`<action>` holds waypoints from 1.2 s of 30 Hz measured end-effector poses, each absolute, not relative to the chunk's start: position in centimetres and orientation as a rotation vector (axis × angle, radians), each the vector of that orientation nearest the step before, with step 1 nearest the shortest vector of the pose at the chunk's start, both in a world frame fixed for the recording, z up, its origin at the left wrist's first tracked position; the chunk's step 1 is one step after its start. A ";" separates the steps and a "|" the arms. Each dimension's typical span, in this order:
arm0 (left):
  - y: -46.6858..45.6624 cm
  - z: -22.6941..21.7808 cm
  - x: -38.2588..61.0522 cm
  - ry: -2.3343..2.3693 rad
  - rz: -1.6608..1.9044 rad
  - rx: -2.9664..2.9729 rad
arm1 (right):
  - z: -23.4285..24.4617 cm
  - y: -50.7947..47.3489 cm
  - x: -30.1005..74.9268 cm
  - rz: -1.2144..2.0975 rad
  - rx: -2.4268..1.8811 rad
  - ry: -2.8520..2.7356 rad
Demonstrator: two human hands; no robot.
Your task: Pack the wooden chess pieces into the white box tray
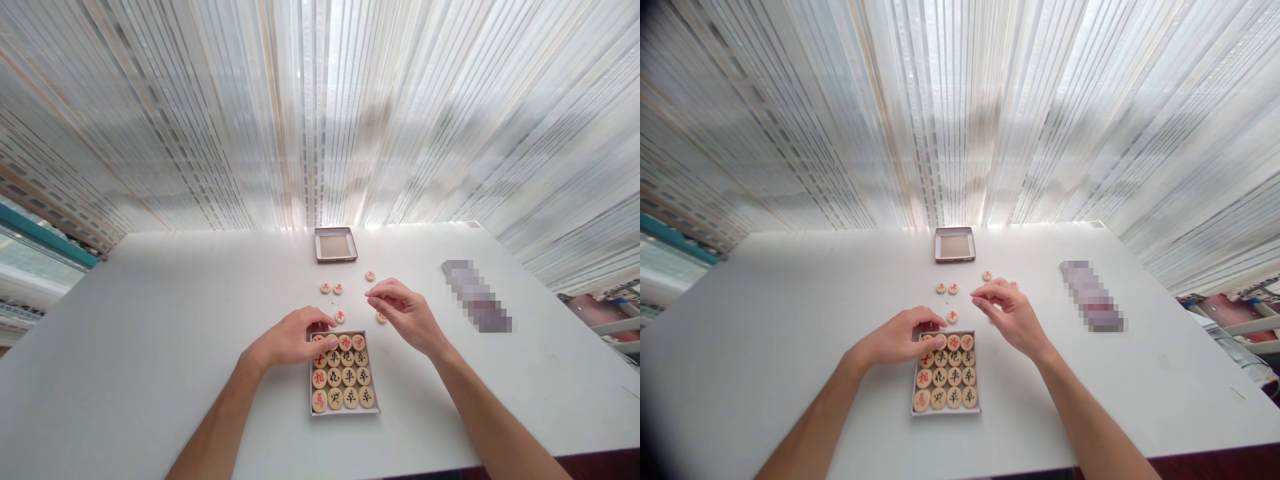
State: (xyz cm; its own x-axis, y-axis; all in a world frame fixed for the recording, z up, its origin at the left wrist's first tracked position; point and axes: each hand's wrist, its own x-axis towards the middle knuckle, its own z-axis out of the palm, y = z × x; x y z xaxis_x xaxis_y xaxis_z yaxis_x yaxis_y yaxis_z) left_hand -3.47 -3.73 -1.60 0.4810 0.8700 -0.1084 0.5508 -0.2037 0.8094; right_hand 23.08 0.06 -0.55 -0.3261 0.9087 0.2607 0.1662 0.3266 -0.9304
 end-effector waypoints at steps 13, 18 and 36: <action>-3.7 -1.6 -3.4 1.192 0.473 1.891 | -1.0 0.0 23.0 1.191 -1.006 -1.665; -3.7 -1.7 -3.5 1.194 0.478 1.886 | -1.3 0.1 23.2 1.202 -0.985 -1.662; -3.8 -1.7 -3.5 1.186 0.485 1.889 | -0.5 -0.3 22.9 1.289 -1.038 -1.655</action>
State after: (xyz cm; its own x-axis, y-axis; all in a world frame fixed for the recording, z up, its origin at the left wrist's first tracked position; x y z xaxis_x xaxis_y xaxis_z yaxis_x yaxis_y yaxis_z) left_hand -3.47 -3.75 -1.73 0.4792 0.8717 -0.1026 0.5495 -0.2067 0.8095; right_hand 22.93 -0.34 -0.53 -0.3624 0.9273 0.0938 0.1363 0.1523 -0.9789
